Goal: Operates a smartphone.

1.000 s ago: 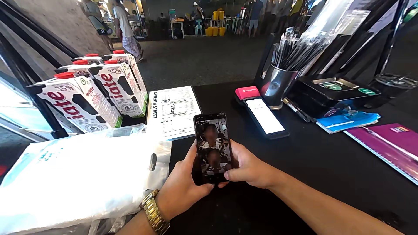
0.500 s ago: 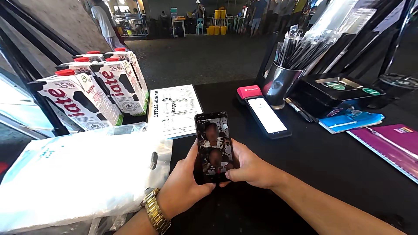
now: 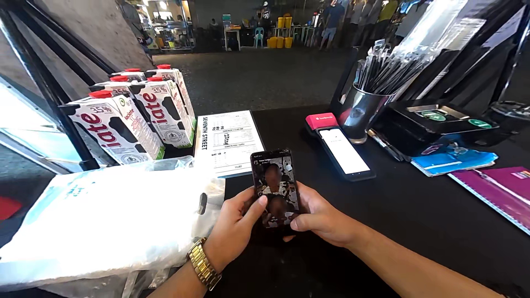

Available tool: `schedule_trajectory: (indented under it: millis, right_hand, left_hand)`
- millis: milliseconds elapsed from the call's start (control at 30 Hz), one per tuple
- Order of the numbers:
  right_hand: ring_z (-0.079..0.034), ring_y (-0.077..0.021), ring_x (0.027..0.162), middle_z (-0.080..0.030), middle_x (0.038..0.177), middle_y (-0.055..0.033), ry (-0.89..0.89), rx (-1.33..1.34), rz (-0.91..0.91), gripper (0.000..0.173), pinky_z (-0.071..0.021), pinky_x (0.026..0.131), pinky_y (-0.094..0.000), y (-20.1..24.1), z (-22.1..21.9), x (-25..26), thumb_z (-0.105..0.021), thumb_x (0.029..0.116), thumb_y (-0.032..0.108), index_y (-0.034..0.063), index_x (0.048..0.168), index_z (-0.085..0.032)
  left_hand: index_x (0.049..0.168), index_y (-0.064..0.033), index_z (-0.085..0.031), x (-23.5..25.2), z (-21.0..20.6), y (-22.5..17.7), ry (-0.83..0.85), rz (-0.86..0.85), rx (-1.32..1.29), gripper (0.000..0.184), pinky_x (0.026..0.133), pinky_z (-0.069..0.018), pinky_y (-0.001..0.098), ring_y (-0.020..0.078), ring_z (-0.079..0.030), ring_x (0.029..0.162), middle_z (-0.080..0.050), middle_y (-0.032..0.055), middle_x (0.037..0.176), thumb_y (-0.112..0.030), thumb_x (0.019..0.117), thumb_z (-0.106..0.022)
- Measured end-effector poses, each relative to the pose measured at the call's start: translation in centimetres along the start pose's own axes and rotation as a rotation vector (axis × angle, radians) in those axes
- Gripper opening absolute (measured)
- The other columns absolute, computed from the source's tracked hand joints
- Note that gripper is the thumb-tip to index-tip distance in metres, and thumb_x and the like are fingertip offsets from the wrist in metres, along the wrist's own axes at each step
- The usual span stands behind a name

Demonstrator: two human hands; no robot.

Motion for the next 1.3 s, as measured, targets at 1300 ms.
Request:
schedule_trajectory:
  millis: [1300]
  right_hand:
    - [-0.07,-0.0264,0.11,-0.067,0.125,-0.0111,-0.015,-0.002,-0.025,0.05,-0.0647,0.078,-0.0472,-0.06,0.04,-0.11,-0.059,0.0924,0.006,0.0094,0.141,-0.048]
  left_hand:
    - [0.116,-0.0062,-0.073,0.02,0.04,0.01,-0.009,-0.007,0.036,0.028,0.088,-0.0601,0.0253,0.0071,-0.072,0.095,-0.077,0.0006,0.101,-0.024,0.105,-0.055]
Point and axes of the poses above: each hand's wrist, its own x-axis towards the middle knuckle, its own z-axis out of the back of the hand, y = z × x, the point moved 2 cm from there along x, towards the middle knuckle
